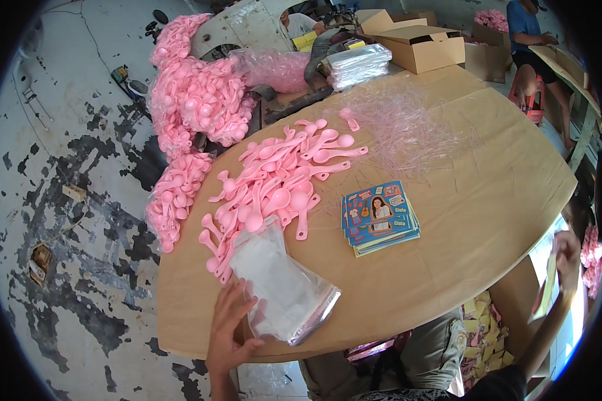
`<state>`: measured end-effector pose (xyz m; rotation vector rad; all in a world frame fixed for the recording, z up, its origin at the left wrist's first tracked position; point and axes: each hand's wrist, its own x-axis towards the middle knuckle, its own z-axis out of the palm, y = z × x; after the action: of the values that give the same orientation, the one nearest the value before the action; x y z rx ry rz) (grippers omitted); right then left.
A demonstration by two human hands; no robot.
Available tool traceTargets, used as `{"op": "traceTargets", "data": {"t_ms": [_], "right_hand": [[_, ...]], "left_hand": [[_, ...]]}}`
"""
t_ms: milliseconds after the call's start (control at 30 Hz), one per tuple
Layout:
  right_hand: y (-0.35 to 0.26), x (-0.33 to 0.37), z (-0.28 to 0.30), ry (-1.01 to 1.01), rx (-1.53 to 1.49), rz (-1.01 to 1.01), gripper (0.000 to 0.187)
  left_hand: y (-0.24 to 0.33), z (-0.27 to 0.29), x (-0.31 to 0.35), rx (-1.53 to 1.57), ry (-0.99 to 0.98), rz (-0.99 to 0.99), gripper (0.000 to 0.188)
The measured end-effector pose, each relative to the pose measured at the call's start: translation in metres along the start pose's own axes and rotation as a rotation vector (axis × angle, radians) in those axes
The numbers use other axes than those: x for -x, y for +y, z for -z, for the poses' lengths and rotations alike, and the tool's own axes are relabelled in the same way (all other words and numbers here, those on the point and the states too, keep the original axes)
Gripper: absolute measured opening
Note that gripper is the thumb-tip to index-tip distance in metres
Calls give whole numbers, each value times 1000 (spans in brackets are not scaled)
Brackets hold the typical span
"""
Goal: The person repeatedly picks up a pink plastic spoon and a small printed card, places them into a clear plastic bag, and seals the bag. The person then places the sealed bag on the table and repeats the process with new items.
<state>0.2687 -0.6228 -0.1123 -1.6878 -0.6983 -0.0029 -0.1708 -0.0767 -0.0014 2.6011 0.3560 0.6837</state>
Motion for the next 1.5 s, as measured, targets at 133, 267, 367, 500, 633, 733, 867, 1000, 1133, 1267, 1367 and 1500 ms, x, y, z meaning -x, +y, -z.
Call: {"op": "traceTargets", "data": {"t_ms": [133,267,367,500,633,733,867,1000,1133,1267,1367,1500], "right_hand": [[45,71,-9,136,-28,-189,41],[71,96,-25,57,524,-436,34],[41,77,-27,419,662,-156,23],[-120,-14,-142,355,326,149,15],[-211,-93,-282,-494,137,827,15],[-238,-109,-341,-609,154,947,22],[-234,-122,-417,-717,498,913,35],[-230,-130,-432,-992,493,729,36],[-232,-131,-422,-1125,312,515,33],[-220,-130,-426,-1002,207,599,24],[-215,-135,-427,-962,124,622,18],[-217,-151,-422,-973,128,583,13]], "left_hand": [[-3,-7,6,82,-6,46,76],[3,-5,12,167,32,98,76],[0,-11,3,174,-20,90,77],[5,-16,-3,136,-27,47,79],[0,-7,16,47,60,80,83],[5,-11,-5,-22,20,-6,85],[2,-11,-1,-34,-48,6,85],[0,-9,4,-31,-56,26,83],[7,-11,2,-41,-37,26,85],[1,-8,5,-146,-109,-36,83],[5,-6,-2,-149,-168,-31,80],[9,-8,-4,-129,-154,-12,79]]}}
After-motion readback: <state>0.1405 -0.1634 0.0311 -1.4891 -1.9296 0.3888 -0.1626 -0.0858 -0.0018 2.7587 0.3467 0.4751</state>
